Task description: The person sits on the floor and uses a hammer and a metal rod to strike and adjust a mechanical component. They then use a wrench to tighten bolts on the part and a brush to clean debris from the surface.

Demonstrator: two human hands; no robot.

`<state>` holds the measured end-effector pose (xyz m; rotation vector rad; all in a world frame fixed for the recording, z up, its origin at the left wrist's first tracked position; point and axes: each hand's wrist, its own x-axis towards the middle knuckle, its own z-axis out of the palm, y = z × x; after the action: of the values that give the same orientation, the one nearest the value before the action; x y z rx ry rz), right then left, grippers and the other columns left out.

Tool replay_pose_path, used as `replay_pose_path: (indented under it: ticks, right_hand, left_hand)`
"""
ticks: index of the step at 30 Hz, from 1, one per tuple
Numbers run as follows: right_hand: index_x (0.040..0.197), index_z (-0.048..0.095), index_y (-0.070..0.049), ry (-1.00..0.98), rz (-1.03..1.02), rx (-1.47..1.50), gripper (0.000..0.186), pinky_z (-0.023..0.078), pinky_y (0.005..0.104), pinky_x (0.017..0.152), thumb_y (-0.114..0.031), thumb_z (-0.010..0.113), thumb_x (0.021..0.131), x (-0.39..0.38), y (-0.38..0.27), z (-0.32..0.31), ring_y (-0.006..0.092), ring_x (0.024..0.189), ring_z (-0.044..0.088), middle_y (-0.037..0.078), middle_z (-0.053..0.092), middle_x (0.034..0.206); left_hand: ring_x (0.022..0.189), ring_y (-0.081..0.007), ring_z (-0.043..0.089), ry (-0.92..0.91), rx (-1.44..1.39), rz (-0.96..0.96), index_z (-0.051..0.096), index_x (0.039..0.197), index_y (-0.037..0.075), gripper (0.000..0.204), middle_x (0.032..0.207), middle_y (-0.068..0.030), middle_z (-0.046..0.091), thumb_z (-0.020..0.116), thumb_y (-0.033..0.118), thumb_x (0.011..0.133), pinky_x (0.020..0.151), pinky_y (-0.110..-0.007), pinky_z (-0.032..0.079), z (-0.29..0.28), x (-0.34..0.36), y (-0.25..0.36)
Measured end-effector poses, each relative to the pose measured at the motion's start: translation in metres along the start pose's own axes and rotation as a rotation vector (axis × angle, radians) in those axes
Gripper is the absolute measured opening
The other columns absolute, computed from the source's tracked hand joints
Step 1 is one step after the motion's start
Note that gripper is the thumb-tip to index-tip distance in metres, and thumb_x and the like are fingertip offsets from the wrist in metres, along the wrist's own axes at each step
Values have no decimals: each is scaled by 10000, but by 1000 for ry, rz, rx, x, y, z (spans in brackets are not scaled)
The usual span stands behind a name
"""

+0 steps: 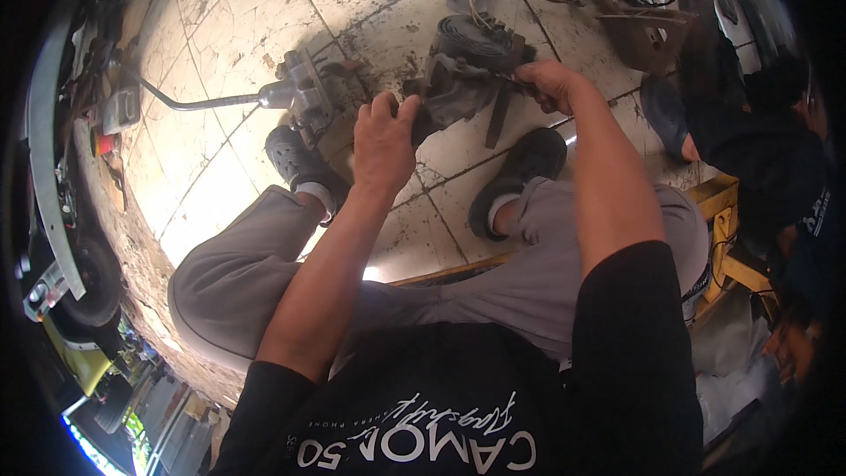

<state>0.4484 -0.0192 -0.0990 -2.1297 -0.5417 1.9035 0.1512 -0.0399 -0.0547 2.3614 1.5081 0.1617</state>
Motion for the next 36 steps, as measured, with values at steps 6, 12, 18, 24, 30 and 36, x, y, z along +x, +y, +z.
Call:
replay_pose_path:
  ticks: [6,12,18,24,30,36]
  right_hand:
    - [867,577,-143,-9,103,45,121,194,243,404,-260,592,892,-22,-14,8,64,465,284,-42,450,645]
    - [874,550,-116,-7,90,213,136,265,272,429,-244,512,898,-34,-4,37,103,520,350,10,482,743]
    - [887,547,-115,90,32,369,158,308,285,467,-237,450,910,-36,-7,72,129,565,392,24,498,753]
    - [1059,608,-132,-72,74,30,247,323,293,485,-289,462,936,-29,-6,17,123,617,425,2,512,756]
    - [1049,603,-83,295,-221,8,229,405,279,554,-288,568,951,-41,-1,34,133,633,550,18,618,784]
    - [984,610,-35,372,-331,526,150,475,330,591,-167,594,912,-33,10,28,183,687,627,85,640,804]
  left_hand:
    - [951,-313,527,-6,24,-3,571,1116,192,348,1095,-95,512,560,35,806,814,-414,468,3,-1,2]
    - [939,-311,524,13,24,20,563,1135,187,384,1102,-98,503,574,16,791,798,-410,475,6,-2,3]
    - [928,-312,520,-3,20,26,545,1175,182,425,1074,-103,487,581,16,785,798,-410,475,5,-7,9]
    - [923,-301,525,68,25,46,547,1153,194,365,1032,-93,483,559,50,817,786,-406,478,9,-8,6]
    - [926,-308,530,60,17,18,564,1139,186,377,1046,-100,502,557,28,797,796,-408,476,6,-6,2]
    - [978,-336,531,-2,-41,-10,562,1172,180,476,1132,-135,526,568,-44,752,837,-424,468,2,-3,4]
